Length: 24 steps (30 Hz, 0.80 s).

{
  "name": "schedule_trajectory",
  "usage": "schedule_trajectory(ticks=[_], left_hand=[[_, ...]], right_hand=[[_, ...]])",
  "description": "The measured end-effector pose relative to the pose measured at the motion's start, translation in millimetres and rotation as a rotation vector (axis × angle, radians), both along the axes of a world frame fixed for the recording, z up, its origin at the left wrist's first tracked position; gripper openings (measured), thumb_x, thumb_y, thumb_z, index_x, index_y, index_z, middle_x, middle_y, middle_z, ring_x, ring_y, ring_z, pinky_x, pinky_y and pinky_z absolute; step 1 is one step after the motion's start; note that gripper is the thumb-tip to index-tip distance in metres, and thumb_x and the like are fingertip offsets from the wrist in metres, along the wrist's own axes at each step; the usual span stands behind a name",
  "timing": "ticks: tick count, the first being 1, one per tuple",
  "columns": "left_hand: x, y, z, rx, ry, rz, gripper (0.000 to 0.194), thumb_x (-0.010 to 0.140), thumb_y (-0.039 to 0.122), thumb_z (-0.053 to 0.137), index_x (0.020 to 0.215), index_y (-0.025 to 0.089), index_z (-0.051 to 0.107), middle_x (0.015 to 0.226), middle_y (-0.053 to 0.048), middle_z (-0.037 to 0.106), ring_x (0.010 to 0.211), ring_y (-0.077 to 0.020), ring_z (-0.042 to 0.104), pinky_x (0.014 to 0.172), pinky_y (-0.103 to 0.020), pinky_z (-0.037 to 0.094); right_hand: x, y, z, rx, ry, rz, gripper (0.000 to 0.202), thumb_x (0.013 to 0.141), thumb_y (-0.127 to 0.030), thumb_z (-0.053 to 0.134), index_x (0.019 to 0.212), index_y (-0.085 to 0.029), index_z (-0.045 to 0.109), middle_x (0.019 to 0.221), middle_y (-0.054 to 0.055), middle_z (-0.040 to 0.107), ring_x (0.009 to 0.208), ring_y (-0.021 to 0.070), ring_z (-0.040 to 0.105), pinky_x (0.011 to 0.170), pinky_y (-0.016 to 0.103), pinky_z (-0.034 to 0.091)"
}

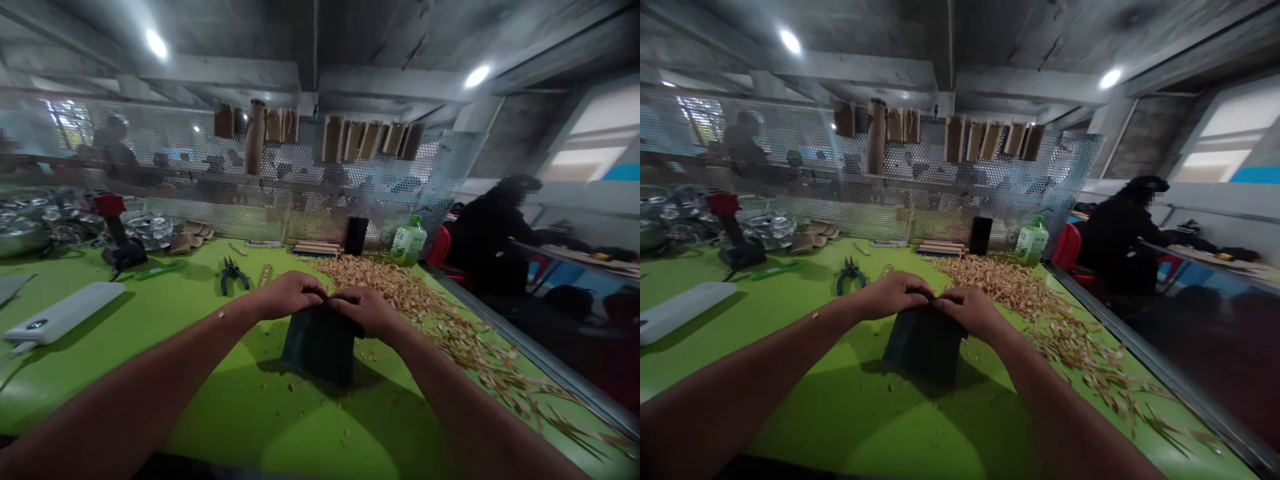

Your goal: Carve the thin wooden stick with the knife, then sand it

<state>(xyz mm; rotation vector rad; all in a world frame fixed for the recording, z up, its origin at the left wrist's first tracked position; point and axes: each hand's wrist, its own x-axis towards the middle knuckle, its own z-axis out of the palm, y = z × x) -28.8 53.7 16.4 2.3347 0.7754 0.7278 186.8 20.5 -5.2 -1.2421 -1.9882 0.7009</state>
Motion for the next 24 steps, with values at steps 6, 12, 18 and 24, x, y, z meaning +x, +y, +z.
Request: schedule_trajectory(ticks=[6,12,18,24], left_hand=[[4.0,-7.9,1.9,-0.022,0.044,0.076,0.026,0.079,0.03,0.061,0.097,0.017,0.073,0.079,-0.004,0.071,0.073,-0.0181,0.061,0.062,-0.024,0.041],[6.3,-7.6,-4.3,0.042,0.142,0.099,0.028,0.083,0.034,0.052,0.071,0.014,0.067,0.062,0.001,0.057,0.062,-0.0128,0.049,0.056,-0.022,0.032],[8.3,-10.5,-7.8,0.061,0.216,0.012,0.031,0.084,0.031,0.049,0.058,0.015,0.053,0.054,0.004,0.042,0.054,-0.0105,0.039,0.052,-0.023,0.026],[6.9,-6.2,-7.2,0.08,0.236,-0.062,0.027,0.086,0.028,0.044,0.063,0.016,0.051,0.062,0.001,0.047,0.06,-0.0123,0.042,0.056,-0.023,0.028]], right_hand=[[-9.1,-6.5,-2.9,0.068,-0.003,-0.029,0.027,0.08,-0.035,0.057,0.063,-0.017,0.066,0.054,-0.002,0.052,0.051,0.0097,0.043,0.047,0.023,0.029],[-9.4,-6.7,-4.2,0.096,-0.072,-0.041,0.021,0.079,-0.032,0.059,0.066,-0.018,0.069,0.059,-0.001,0.059,0.055,0.0122,0.05,0.05,0.023,0.035],[-7.8,-5.6,-5.7,0.132,-0.15,0.071,0.027,0.087,-0.035,0.053,0.077,-0.02,0.073,0.069,0.001,0.067,0.064,0.014,0.057,0.059,0.025,0.038],[-7.1,-4.5,-8.0,0.096,-0.191,0.065,0.023,0.085,-0.034,0.055,0.076,-0.02,0.072,0.069,0.002,0.066,0.063,0.0148,0.055,0.057,0.025,0.038]])
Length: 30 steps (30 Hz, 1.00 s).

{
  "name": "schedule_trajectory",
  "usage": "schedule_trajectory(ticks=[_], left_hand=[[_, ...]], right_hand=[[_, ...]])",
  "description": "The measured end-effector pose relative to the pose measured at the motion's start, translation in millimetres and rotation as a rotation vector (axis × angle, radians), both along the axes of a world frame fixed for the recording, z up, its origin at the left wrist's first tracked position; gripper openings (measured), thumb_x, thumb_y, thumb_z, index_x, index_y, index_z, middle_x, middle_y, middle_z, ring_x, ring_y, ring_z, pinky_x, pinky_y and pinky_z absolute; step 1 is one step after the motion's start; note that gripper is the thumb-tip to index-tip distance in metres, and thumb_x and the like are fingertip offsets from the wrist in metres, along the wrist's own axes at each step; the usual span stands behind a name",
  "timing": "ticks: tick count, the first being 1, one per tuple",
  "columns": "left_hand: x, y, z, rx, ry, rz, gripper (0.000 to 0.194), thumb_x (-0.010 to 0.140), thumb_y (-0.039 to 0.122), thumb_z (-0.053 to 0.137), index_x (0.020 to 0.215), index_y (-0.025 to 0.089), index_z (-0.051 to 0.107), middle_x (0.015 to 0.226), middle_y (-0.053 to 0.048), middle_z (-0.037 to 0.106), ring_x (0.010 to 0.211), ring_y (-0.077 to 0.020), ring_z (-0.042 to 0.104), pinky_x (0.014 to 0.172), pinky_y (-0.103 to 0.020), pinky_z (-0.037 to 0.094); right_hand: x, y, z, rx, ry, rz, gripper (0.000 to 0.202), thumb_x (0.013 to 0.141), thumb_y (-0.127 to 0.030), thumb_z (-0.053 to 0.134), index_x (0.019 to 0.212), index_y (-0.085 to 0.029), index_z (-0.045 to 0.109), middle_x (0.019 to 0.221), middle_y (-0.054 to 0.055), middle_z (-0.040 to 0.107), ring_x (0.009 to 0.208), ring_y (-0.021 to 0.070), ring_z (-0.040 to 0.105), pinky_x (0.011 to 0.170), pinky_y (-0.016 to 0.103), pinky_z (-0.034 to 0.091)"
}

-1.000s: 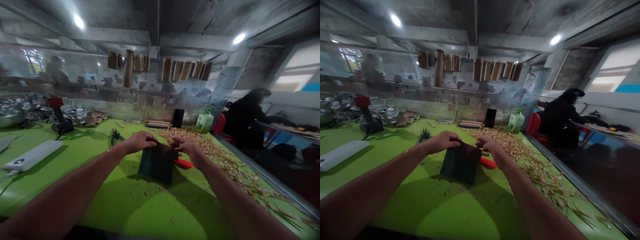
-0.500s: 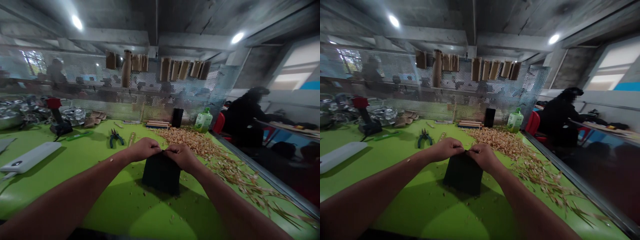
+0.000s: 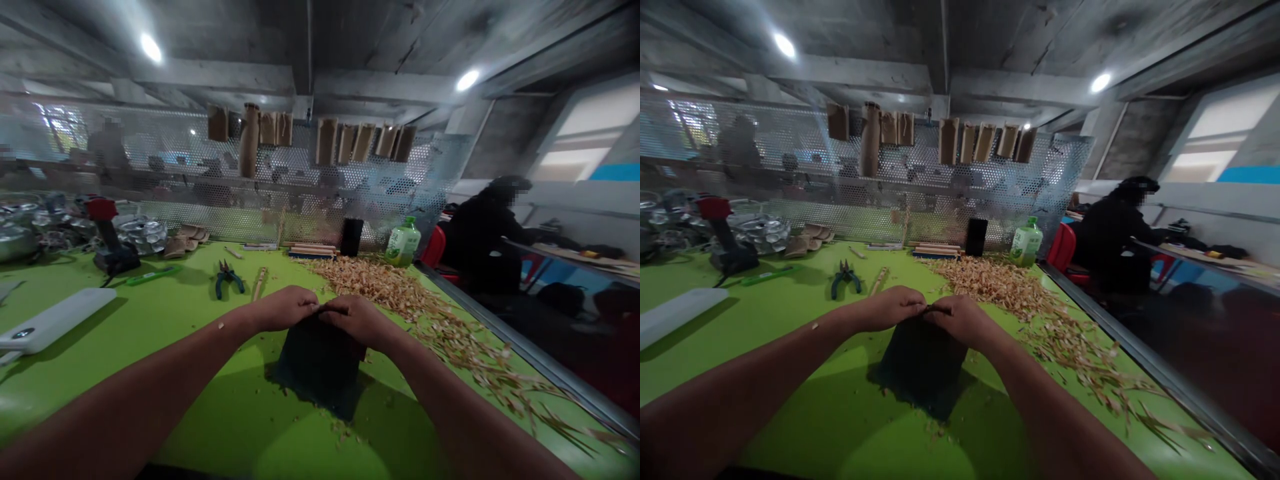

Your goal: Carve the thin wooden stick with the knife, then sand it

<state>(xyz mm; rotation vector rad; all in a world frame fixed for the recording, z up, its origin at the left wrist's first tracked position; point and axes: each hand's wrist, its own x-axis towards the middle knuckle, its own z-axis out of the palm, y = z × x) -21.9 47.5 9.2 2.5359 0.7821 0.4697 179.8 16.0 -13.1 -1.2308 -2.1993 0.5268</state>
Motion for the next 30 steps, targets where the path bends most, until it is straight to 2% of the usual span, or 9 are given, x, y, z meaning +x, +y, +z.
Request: schedule_trajectory(ticks=[3,6,9,15,18,20,22,26,30], left_hand=[[2,-1,-0.8,0.03,-0.001,0.004,0.027,0.085,0.026,0.044,0.061,0.017,0.049,0.059,0.001,0.045,0.059,-0.0126,0.041,0.055,-0.024,0.027],[3,-3,-1.0,0.033,0.001,-0.016,0.026,0.085,0.024,0.046,0.06,0.017,0.049,0.059,0.001,0.046,0.058,-0.0125,0.041,0.055,-0.024,0.028],[3,-5,-0.6,0.036,-0.008,-0.032,0.023,0.085,0.022,0.047,0.063,0.017,0.051,0.061,0.002,0.048,0.06,-0.0128,0.043,0.057,-0.024,0.03],[3,-5,-3.4,0.035,-0.015,-0.016,0.027,0.087,0.024,0.045,0.061,0.017,0.05,0.058,0.003,0.044,0.058,-0.012,0.042,0.057,-0.024,0.028],[2,-2,-2.4,0.053,-0.025,0.017,0.029,0.087,0.027,0.045,0.06,0.016,0.051,0.057,0.003,0.044,0.058,-0.0119,0.041,0.057,-0.024,0.027],[0,0,0.3,0.07,-0.039,0.056,0.03,0.087,0.029,0.045,0.061,0.016,0.052,0.059,0.002,0.046,0.059,-0.0121,0.042,0.057,-0.024,0.027],[-3,2,2.9,0.077,-0.039,0.087,0.031,0.087,0.031,0.045,0.062,0.016,0.054,0.059,0.002,0.048,0.059,-0.0122,0.043,0.056,-0.024,0.027],[-6,4,2.5,0.1,-0.02,0.033,0.026,0.086,0.032,0.05,0.074,0.015,0.066,0.067,-0.001,0.06,0.064,-0.0135,0.051,0.059,-0.023,0.031],[-4,4,0.3,0.134,-0.008,0.031,0.024,0.086,0.029,0.053,0.078,0.014,0.071,0.073,-0.004,0.066,0.069,-0.0142,0.056,0.062,-0.023,0.034]], right_hand=[[-1,3,-5.6,-0.029,0.012,-0.001,0.019,0.081,-0.03,0.058,0.071,-0.02,0.07,0.065,0.0,0.063,0.061,0.0139,0.053,0.055,0.024,0.036],[-2,5,-10.1,-0.021,0.013,-0.016,0.022,0.078,-0.028,0.058,0.059,-0.018,0.061,0.054,-0.003,0.051,0.053,0.0109,0.044,0.05,0.023,0.03],[-3,2,-9.5,-0.019,0.019,-0.017,0.027,0.079,-0.029,0.056,0.054,-0.018,0.053,0.051,-0.004,0.042,0.05,0.0095,0.038,0.048,0.022,0.027],[-4,-3,-4.1,0.035,0.022,0.001,0.034,0.082,-0.033,0.053,0.052,-0.018,0.047,0.052,-0.005,0.036,0.051,0.0092,0.036,0.048,0.023,0.025],[-2,-3,-0.2,-0.035,0.059,0.001,0.029,0.08,-0.032,0.056,0.055,-0.018,0.052,0.053,-0.004,0.041,0.052,0.0096,0.039,0.049,0.022,0.028],[0,-3,2.7,-0.11,0.08,-0.026,0.027,0.079,-0.034,0.057,0.058,-0.018,0.054,0.054,-0.004,0.044,0.051,0.0096,0.04,0.047,0.022,0.029],[1,-4,3.9,-0.151,0.076,-0.055,0.029,0.079,-0.036,0.055,0.056,-0.019,0.05,0.052,-0.005,0.04,0.048,0.0089,0.036,0.045,0.022,0.026],[-1,-3,-1.3,-0.116,0.051,-0.06,0.034,0.078,-0.036,0.054,0.052,-0.02,0.04,0.05,-0.006,0.032,0.047,0.0081,0.031,0.045,0.023,0.021],[-4,-1,-6.2,-0.104,0.033,-0.055,0.033,0.076,-0.034,0.055,0.051,-0.019,0.039,0.051,-0.006,0.032,0.049,0.0079,0.03,0.045,0.023,0.02]])
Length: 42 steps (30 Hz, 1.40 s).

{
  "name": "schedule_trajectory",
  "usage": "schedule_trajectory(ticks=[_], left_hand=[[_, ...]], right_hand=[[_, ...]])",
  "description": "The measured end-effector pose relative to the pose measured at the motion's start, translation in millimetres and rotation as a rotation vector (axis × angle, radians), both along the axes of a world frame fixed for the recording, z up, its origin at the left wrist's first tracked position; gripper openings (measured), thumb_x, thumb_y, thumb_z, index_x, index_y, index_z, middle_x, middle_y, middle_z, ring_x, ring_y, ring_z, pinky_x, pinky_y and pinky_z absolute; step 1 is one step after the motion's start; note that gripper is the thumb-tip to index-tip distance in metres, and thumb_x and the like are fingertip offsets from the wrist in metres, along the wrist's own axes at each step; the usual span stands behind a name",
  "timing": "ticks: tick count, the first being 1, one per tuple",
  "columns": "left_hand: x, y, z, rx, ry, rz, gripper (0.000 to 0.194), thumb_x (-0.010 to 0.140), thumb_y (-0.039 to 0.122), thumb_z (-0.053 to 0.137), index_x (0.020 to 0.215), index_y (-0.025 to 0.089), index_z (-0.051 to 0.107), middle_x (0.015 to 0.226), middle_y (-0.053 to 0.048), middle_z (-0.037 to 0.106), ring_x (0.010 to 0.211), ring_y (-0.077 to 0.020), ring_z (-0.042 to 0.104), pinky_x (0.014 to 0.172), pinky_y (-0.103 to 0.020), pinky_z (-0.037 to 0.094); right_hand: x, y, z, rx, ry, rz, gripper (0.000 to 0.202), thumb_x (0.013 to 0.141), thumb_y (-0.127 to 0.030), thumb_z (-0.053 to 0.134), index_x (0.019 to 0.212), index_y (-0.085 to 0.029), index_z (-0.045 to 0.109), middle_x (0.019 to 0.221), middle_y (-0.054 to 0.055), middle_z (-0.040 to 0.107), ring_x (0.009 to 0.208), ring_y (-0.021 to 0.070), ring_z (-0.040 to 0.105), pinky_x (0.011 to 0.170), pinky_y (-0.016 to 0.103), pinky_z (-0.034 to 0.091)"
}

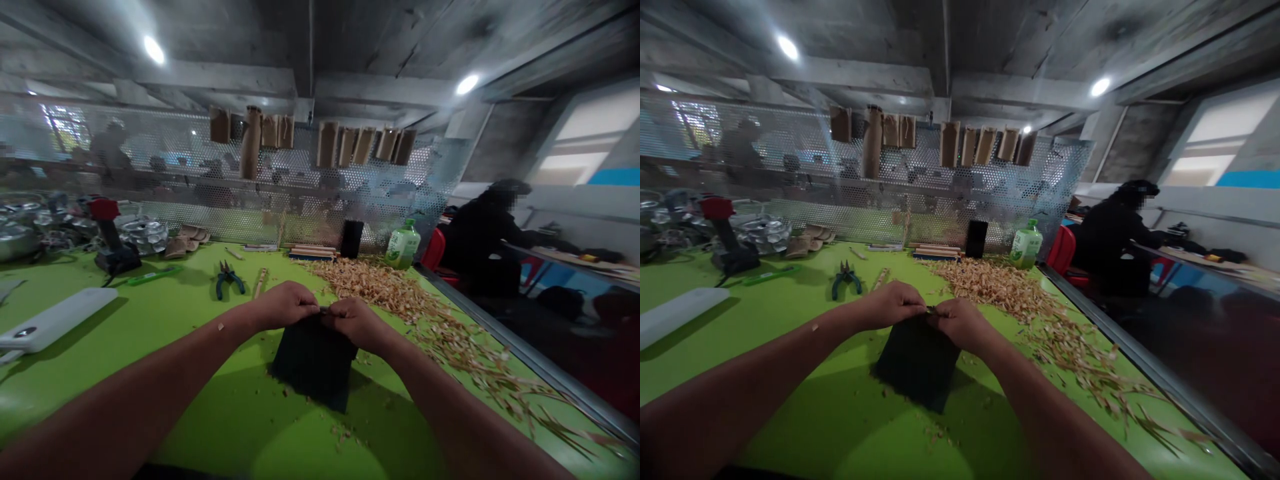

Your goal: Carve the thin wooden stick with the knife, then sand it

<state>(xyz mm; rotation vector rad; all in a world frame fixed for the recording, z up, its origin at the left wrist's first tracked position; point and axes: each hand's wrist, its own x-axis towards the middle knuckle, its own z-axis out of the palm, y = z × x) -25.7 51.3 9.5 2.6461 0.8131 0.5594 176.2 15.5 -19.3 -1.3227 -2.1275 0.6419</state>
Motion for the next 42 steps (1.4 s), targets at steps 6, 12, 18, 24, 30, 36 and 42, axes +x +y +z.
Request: schedule_trajectory(ticks=[6,12,18,24,30,36,42], left_hand=[[2,0,4.4,0.153,0.009,0.103,0.026,0.086,0.027,0.052,0.07,0.014,0.068,0.07,-0.005,0.064,0.069,-0.0158,0.054,0.063,-0.026,0.034],[-5,10,2.6,-0.125,-0.144,0.175,0.03,0.083,0.042,0.056,0.077,0.015,0.068,0.07,-0.002,0.066,0.065,-0.0149,0.057,0.058,-0.024,0.039],[-11,19,5.3,-0.231,-0.281,0.291,0.034,0.075,0.045,0.06,0.057,0.016,0.055,0.054,0.002,0.05,0.054,-0.012,0.047,0.05,-0.023,0.032],[-13,23,10.9,-0.196,-0.322,0.268,0.033,0.073,0.041,0.062,0.054,0.016,0.051,0.051,0.004,0.044,0.052,-0.0104,0.04,0.049,-0.023,0.027],[-15,31,2.5,-0.239,-0.441,0.245,0.032,0.076,0.041,0.06,0.059,0.016,0.055,0.055,0.003,0.044,0.054,-0.0105,0.041,0.051,-0.023,0.03],[-16,32,5.1,-0.26,-0.507,0.227,0.032,0.075,0.039,0.064,0.057,0.015,0.053,0.055,0.004,0.043,0.054,-0.0096,0.04,0.052,-0.022,0.03],[-15,29,3.0,-0.396,-0.61,0.231,0.039,0.075,0.055,0.063,0.077,0.016,0.062,0.065,0.001,0.055,0.057,-0.0112,0.048,0.054,-0.022,0.036]], right_hand=[[3,-1,7.6,-0.032,-0.004,-0.054,0.035,0.079,-0.041,0.054,0.053,-0.019,0.044,0.051,-0.005,0.035,0.048,0.0078,0.031,0.044,0.023,0.02],[5,-5,10.9,-0.044,0.078,-0.076,0.037,0.081,-0.04,0.052,0.052,-0.02,0.041,0.047,-0.005,0.038,0.045,0.0083,0.036,0.045,0.023,0.024],[13,0,7.5,-0.151,0.116,-0.052,0.041,0.083,-0.045,0.053,0.052,-0.019,0.047,0.044,-0.003,0.047,0.041,0.0085,0.039,0.043,0.023,0.025],[23,6,6.6,-0.172,0.108,-0.044,0.044,0.081,-0.053,0.055,0.053,-0.02,0.045,0.044,-0.006,0.038,0.042,0.0077,0.032,0.044,0.024,0.021],[17,1,12.8,-0.044,0.169,-0.098,0.044,0.078,-0.051,0.057,0.051,-0.019,0.043,0.048,-0.005,0.035,0.047,0.008,0.032,0.046,0.024,0.021],[27,9,5.8,-0.148,0.228,-0.081,0.036,0.077,-0.051,0.061,0.062,-0.017,0.06,0.048,-0.005,0.044,0.046,0.0086,0.037,0.045,0.023,0.024],[28,12,6.5,-0.077,0.383,-0.144,0.033,0.072,-0.046,0.067,0.057,-0.017,0.06,0.046,-0.005,0.045,0.043,0.008,0.039,0.042,0.023,0.027]])
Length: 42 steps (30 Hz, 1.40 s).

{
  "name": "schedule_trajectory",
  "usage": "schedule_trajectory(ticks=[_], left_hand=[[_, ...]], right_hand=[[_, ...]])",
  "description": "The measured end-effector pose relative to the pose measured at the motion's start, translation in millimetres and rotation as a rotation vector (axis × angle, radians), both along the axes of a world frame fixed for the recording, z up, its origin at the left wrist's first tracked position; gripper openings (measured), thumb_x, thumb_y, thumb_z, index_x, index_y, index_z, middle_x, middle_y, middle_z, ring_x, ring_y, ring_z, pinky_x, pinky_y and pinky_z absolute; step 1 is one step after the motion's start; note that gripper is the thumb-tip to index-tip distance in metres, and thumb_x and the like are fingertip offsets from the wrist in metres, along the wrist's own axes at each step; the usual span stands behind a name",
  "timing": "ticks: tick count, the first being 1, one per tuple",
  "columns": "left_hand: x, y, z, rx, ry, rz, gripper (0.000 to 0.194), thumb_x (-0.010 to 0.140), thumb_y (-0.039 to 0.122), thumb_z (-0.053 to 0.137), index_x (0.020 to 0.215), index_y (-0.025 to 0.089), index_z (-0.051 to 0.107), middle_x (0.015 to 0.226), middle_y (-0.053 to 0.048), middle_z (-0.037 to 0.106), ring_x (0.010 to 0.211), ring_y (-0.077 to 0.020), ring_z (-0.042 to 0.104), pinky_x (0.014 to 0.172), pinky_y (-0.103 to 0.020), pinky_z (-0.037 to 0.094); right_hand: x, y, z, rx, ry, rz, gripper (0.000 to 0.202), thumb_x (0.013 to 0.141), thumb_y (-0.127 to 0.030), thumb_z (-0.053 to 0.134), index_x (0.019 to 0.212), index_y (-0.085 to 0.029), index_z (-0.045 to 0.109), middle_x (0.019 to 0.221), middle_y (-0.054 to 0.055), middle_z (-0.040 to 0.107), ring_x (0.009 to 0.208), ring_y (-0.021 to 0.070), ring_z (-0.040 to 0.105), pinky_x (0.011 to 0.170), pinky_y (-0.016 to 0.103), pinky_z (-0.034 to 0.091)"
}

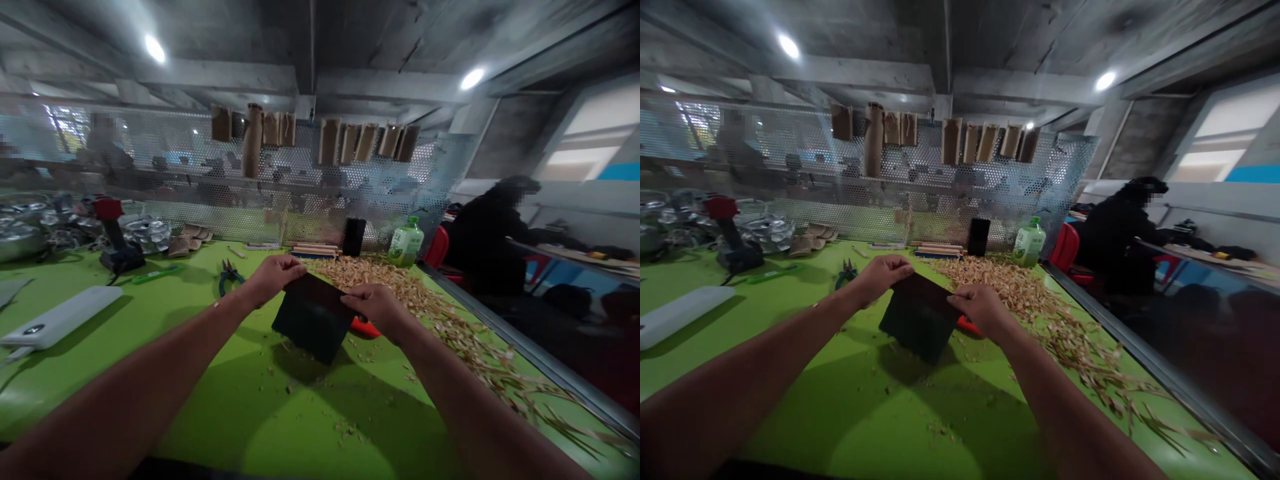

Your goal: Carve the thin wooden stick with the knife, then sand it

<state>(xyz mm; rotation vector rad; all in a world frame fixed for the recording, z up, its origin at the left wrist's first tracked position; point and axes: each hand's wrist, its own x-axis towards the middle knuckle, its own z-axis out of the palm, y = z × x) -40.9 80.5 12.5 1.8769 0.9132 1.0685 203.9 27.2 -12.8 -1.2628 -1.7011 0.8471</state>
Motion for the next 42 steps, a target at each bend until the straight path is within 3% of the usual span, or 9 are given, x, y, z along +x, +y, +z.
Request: schedule_trajectory(ticks=[3,6,14,22,25,27,30,38,42], left_hand=[[-3,-3,-4.0,-0.303,-0.145,-0.153,0.056,0.073,0.068,0.058,0.102,0.02,0.061,0.087,-0.005,0.064,0.069,-0.0163,0.059,0.058,-0.027,0.046],[-6,-4,-7.8,-0.528,-0.161,-0.249,0.065,0.062,0.07,0.067,0.103,0.019,0.063,0.094,-0.009,0.066,0.075,-0.0208,0.062,0.061,-0.033,0.05],[-6,5,-5.1,-0.34,0.018,-0.013,0.046,0.061,0.051,0.078,0.085,0.013,0.068,0.067,-0.003,0.066,0.056,-0.0125,0.055,0.048,-0.02,0.034],[-17,22,-4.5,-0.261,-0.125,0.13,0.028,0.069,0.041,0.071,0.079,0.016,0.065,0.061,0.002,0.064,0.052,-0.0126,0.055,0.052,-0.024,0.042],[-32,32,-0.8,-0.285,-0.155,0.139,0.026,0.067,0.037,0.072,0.08,0.015,0.065,0.063,0.0,0.067,0.054,-0.0139,0.058,0.054,-0.025,0.044],[-39,36,-1.0,-0.322,-0.164,0.123,0.027,0.068,0.039,0.072,0.078,0.015,0.065,0.061,-0.002,0.067,0.052,-0.0151,0.058,0.054,-0.027,0.046],[-41,39,-5.1,-0.345,-0.201,0.128,0.028,0.07,0.043,0.07,0.074,0.016,0.061,0.057,0.0,0.064,0.048,-0.0144,0.057,0.053,-0.027,0.046],[-38,44,-10.2,-0.329,-0.236,0.167,0.03,0.07,0.045,0.067,0.076,0.016,0.059,0.057,0.001,0.062,0.046,-0.0132,0.054,0.052,-0.025,0.044],[-43,48,-12.7,-0.318,-0.199,0.189,0.033,0.071,0.049,0.065,0.07,0.017,0.056,0.053,0.001,0.058,0.044,-0.0128,0.051,0.049,-0.025,0.042]], right_hand=[[0,0,3.6,0.017,0.077,-0.04,0.034,0.075,-0.05,0.062,0.066,-0.017,0.062,0.052,-0.003,0.052,0.045,0.0086,0.042,0.043,0.022,0.033],[1,3,3.1,0.026,0.125,-0.068,0.036,0.076,-0.052,0.058,0.069,-0.017,0.061,0.057,-0.001,0.056,0.047,0.0088,0.044,0.044,0.022,0.037],[-16,1,-8.8,-0.06,-0.006,-0.063,0.034,0.075,-0.049,0.06,0.063,-0.018,0.06,0.044,-0.004,0.048,0.038,0.0082,0.039,0.038,0.021,0.028],[-2,-2,1.9,-0.01,-0.228,-0.145,0.046,0.083,-0.057,0.048,0.057,-0.019,0.054,0.052,0.001,0.055,0.045,0.0113,0.047,0.047,0.025,0.033],[18,-3,10.1,0.055,-0.394,-0.187,0.034,0.072,-0.049,0.066,0.059,-0.019,0.057,0.058,0.001,0.056,0.056,0.0135,0.048,0.053,0.026,0.029],[27,-2,10.7,0.041,-0.728,-0.131,0.031,0.072,-0.049,0.066,0.066,-0.019,0.061,0.069,0.004,0.061,0.064,0.0159,0.051,0.056,0.026,0.029],[28,-1,4.2,-0.051,-0.893,-0.076,0.027,0.07,-0.045,0.067,0.079,-0.019,0.064,0.079,0.006,0.065,0.068,0.0182,0.054,0.056,0.027,0.029],[22,-5,5.3,-0.114,-0.671,0.036,0.01,0.056,-0.023,0.067,0.065,-0.02,0.065,0.06,0.001,0.06,0.054,0.0136,0.048,0.051,0.026,0.026],[31,-3,14.7,-0.117,-0.341,0.033,0.017,0.067,-0.036,0.059,0.063,-0.02,0.056,0.051,-0.002,0.05,0.046,0.0106,0.04,0.046,0.025,0.028]])
